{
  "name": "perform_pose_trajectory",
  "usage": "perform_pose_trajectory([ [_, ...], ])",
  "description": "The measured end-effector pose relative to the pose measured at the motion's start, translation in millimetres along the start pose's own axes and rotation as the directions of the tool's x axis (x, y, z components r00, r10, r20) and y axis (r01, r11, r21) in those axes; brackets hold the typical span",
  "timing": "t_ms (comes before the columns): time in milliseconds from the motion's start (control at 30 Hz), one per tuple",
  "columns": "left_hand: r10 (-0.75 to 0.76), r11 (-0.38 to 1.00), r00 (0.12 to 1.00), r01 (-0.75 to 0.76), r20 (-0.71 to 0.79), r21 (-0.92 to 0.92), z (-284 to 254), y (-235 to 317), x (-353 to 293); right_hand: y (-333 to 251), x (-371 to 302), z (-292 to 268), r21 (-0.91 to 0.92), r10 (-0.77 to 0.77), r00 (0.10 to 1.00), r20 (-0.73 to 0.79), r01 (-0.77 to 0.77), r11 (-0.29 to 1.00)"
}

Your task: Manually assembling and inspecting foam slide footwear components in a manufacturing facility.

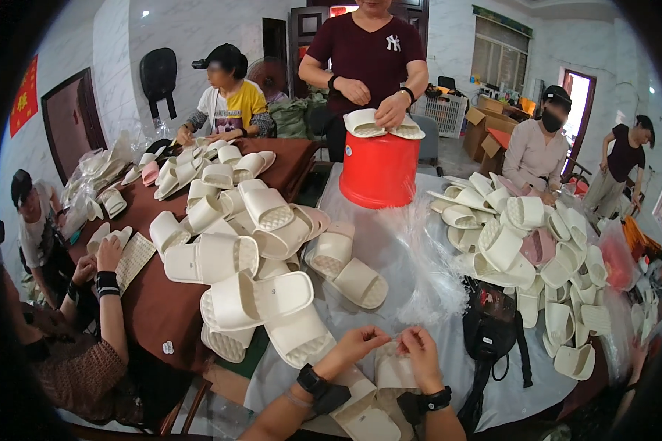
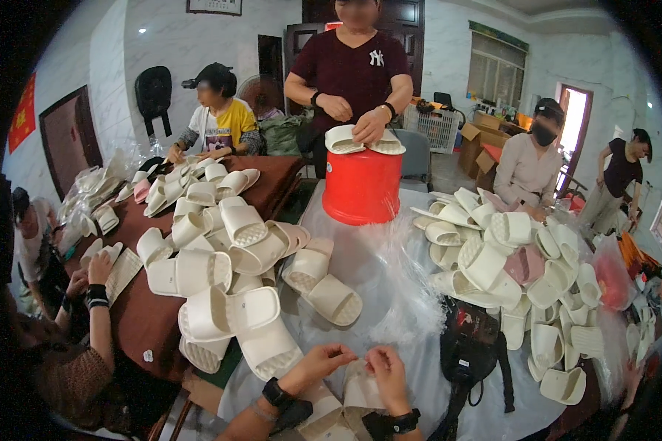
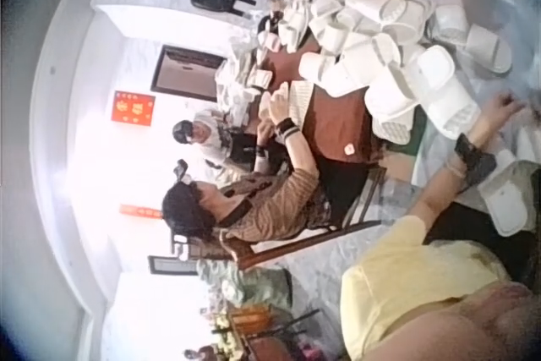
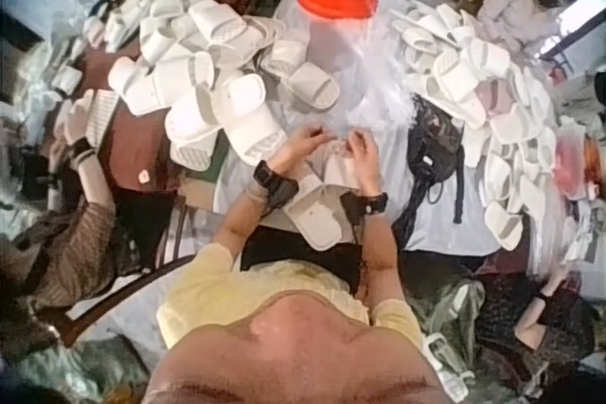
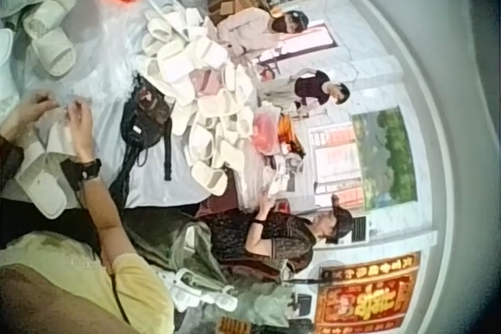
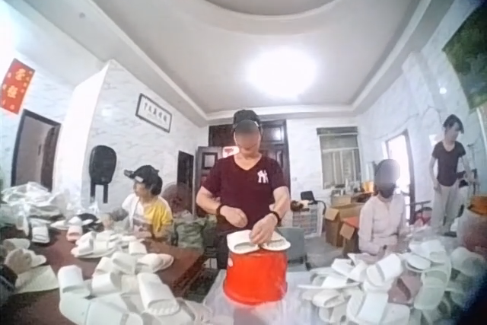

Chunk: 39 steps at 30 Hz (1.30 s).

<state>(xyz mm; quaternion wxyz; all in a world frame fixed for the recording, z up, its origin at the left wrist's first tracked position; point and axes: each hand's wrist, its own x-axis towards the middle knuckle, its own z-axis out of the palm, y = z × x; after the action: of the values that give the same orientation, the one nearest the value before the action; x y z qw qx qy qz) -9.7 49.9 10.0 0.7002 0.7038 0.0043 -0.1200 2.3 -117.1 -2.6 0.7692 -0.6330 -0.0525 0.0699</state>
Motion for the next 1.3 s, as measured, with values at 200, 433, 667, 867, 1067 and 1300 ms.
perform_pose_trajectory([
  [200,0.087,0.996,0.996,-0.087,0.007,-0.014,-3.9,-4.7,5.5,0.3,5.5,-3.1,-0.043,0.048,0.997,0.053,-0.046,0.998],
  [433,0.305,0.952,0.952,-0.304,0.02,-0.016,3.5,-37.2,24.3,-4.6,-3.4,1.4,-0.036,0.005,0.995,-0.098,-0.009,0.999],
  [667,0.25,0.968,0.968,-0.25,0.018,-0.032,-5.9,-36.0,19.4,1.4,1.5,9.2,-0.038,0.042,0.999,-0.019,-0.043,0.998],
  [867,0.266,0.95,0.964,-0.266,-0.018,-0.162,-2.1,-40.1,28.6,-0.4,5.5,8.9,-0.061,0.016,1.0,-0.006,-0.017,0.998],
  [1067,0.237,0.97,0.971,-0.236,0.016,-0.057,1.3,-36.8,18.3,-5.2,-4.0,7.1,-0.081,0.055,0.998,-0.026,-0.057,0.995],
  [1300,0.201,0.978,0.978,-0.197,0.049,-0.069,7.6,-43.0,18.2,-13.0,-13.1,13.3,-0.039,0.019,0.99,-0.14,-0.024,0.999],
])
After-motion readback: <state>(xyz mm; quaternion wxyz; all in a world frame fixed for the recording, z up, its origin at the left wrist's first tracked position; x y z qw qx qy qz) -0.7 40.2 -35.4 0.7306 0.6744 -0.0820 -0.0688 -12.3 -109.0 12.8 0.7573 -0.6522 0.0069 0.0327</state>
